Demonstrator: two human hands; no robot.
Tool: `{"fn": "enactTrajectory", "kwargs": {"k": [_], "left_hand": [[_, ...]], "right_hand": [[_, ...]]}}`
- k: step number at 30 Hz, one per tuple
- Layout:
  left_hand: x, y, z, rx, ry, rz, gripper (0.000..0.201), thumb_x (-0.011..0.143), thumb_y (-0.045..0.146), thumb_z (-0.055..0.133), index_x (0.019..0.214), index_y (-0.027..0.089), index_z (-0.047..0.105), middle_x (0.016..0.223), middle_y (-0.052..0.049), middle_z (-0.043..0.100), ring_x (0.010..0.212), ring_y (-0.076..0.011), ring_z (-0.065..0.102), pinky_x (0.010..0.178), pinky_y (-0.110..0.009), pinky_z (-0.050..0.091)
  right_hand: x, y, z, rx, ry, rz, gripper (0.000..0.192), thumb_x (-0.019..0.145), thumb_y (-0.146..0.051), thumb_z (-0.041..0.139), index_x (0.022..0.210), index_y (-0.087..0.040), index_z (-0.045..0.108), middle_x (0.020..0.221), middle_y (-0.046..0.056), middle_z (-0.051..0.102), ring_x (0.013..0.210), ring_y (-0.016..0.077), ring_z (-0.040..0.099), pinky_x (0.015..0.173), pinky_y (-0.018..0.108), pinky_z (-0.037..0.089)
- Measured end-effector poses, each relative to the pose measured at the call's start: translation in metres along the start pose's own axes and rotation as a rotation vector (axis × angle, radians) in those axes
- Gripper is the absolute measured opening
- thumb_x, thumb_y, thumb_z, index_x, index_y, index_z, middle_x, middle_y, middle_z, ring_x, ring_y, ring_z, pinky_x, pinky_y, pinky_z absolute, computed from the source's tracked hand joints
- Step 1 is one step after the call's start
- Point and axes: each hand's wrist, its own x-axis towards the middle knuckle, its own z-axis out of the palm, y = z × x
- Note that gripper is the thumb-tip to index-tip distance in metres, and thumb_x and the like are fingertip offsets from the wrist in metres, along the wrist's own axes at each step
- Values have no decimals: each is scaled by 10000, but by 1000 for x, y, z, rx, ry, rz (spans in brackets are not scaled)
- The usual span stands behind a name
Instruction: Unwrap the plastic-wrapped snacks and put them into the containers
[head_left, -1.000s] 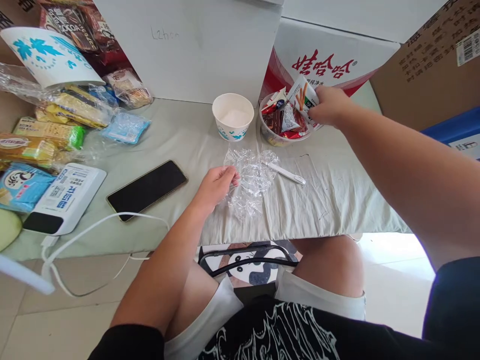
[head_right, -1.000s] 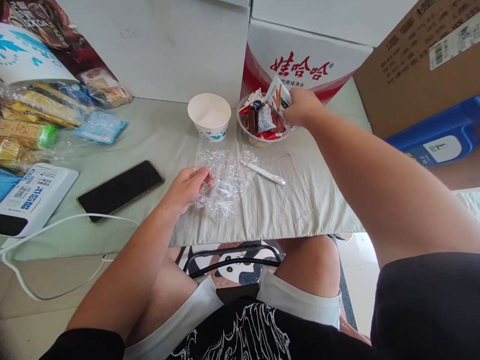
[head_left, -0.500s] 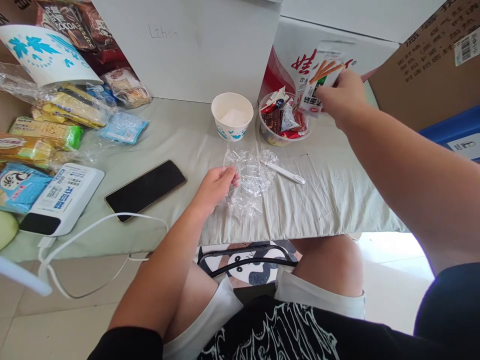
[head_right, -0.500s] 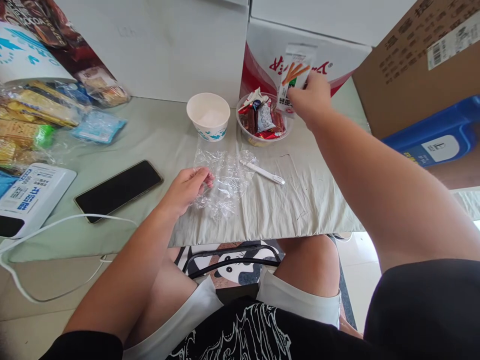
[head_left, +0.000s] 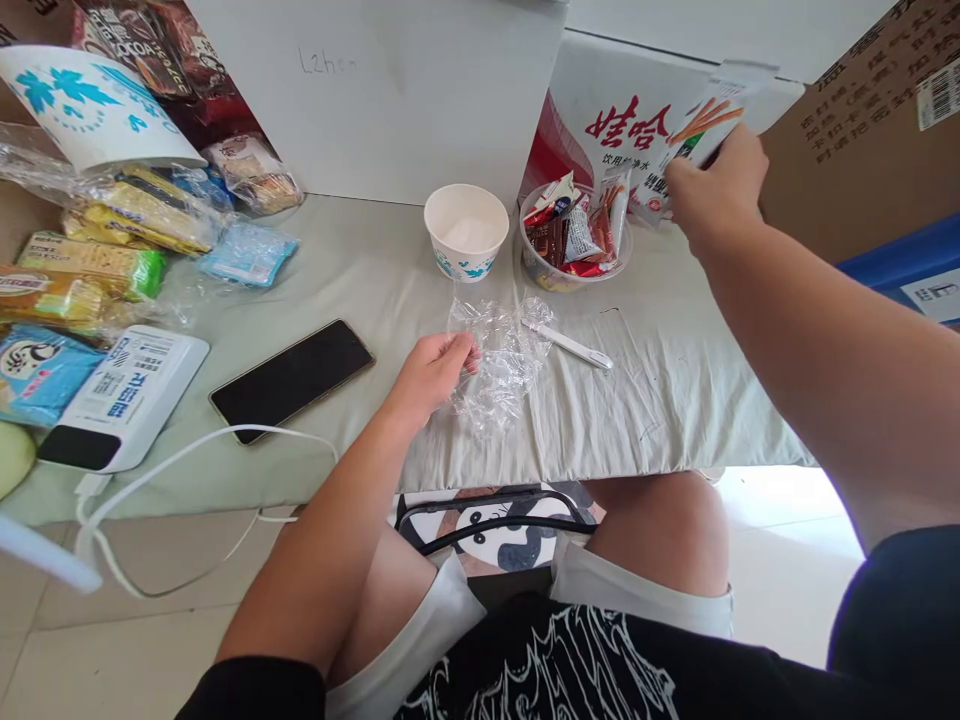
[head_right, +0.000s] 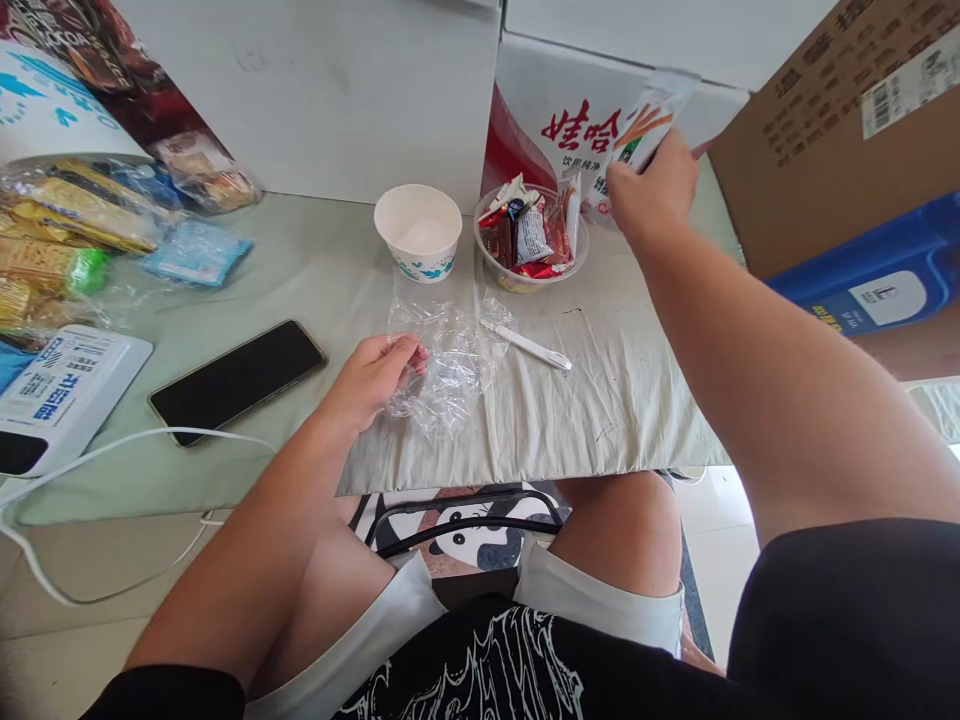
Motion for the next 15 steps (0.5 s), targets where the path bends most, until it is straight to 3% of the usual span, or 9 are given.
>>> {"fn": "enactTrajectory", "kwargs": {"k": [5, 8, 11, 13, 15], "left_hand": [[1, -1, 0, -10, -6, -4, 375, 962, 479, 529, 755, 180, 624, 737, 3, 608, 535, -91, 355, 568, -286, 318], [1, -1, 0, -21, -8, -1, 366, 952, 470, 541, 743, 180, 621, 732, 2, 609, 537, -93, 359, 568, -288, 320], [0, 0, -1, -26, 3, 8, 362, 946, 459, 545, 726, 181, 617, 725, -6, 612, 549, -100, 379, 574, -287, 333], [0, 0, -1, -28, 11, 17, 359, 947, 453, 545, 722, 182, 616, 723, -8, 614, 558, -102, 398, 582, -283, 347], [0, 0, -1, -36, 13, 23, 356, 949, 452, 542, 729, 183, 618, 723, -10, 619, 565, -104, 417, 587, -277, 360]], "right_hand": [[-10, -10, 9, -196, -328, 3, 94, 890, -96, 677, 949, -46, 731, 993, 173, 778, 1077, 281, 748, 1012, 464, 555], [-9, -19, 12, -306, -453, 20, 175, 972, -134, 592, 900, -22, 705, 980, 186, 775, 1050, 289, 773, 988, 442, 562], [-8, -28, 11, -345, -415, 30, 326, 1033, -221, 521, 1137, 55, 660, 1203, 261, 725, 1210, 335, 720, 1012, 450, 511], [-8, -32, 9, -341, -299, -30, 517, 1046, -290, 533, 1428, 56, 505, 1383, 315, 635, 1368, 367, 620, 1068, 493, 459], [-6, -34, 9, -340, -253, -112, 713, 1033, -327, 590, 1602, 1, 313, 1470, 333, 575, 1439, 376, 558, 1103, 521, 425]]}}
